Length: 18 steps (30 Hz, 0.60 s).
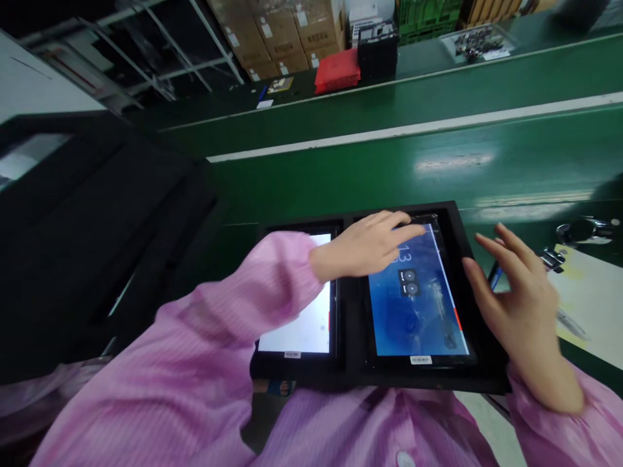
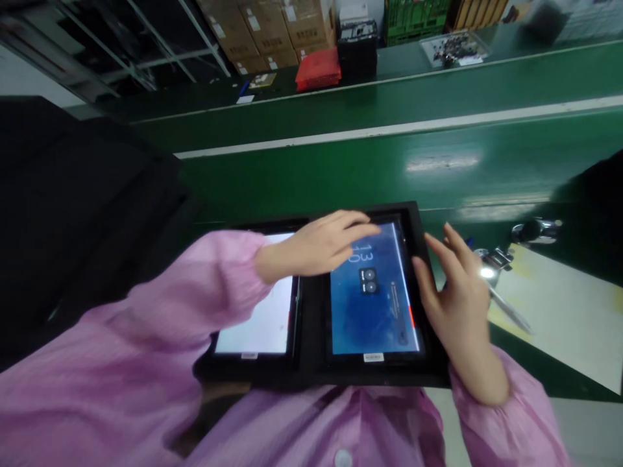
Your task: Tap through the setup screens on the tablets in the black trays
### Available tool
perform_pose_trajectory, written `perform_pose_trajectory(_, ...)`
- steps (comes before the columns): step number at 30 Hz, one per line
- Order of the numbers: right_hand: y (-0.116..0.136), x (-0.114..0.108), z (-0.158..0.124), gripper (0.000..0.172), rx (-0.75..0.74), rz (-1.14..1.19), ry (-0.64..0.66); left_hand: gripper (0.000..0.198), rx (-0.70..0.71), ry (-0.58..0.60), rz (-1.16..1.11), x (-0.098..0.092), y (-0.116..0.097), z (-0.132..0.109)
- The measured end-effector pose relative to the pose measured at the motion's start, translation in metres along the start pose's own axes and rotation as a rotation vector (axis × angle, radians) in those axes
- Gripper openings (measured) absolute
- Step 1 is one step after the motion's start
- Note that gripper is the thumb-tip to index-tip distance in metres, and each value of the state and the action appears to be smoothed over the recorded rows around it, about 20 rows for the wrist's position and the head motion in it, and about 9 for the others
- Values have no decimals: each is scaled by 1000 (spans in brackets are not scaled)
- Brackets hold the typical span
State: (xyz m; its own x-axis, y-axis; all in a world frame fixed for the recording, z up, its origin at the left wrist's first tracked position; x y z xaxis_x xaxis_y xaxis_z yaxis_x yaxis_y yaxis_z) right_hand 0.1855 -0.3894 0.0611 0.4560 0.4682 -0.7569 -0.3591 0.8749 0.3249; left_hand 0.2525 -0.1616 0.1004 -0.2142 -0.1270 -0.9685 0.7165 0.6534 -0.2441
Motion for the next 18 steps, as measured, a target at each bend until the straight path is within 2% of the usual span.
perform_pose_trajectory(3,-18,-22,-23,30,-88,-74,-41,43,37,-128,45,14,-6,-49)
perform_pose_trajectory(6,-48,-30,-44,42,-77,-192,27,45,20,-168,69,30,-19,-70)
perform_pose_trajectory(10,-76,-30,-53,51,-30,-169,73,47,-2,-176,76,42,-28,-61)
perform_pose_trajectory(15,-86,-37,-52,55,139,-40,36,44,41,-229,117,42,-28,-51)
perform_pose_trajectory(18,-87,-55,-59,38,246,49,-40,45,36,-342,114,37,-29,-60)
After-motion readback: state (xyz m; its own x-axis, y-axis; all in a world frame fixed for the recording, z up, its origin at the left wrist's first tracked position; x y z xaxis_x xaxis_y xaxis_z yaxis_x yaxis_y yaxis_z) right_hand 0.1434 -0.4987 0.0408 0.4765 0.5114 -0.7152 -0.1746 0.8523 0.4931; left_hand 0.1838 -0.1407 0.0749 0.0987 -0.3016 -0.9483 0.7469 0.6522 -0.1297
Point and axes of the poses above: each hand's wrist, its own z-axis towards the middle knuckle, its own x-axis out of the palm, y = z × x, the point moved 2 cm from there along z, towards the middle knuckle, and after that the axes turned 1 degree about -z, right-handed, at the moved point
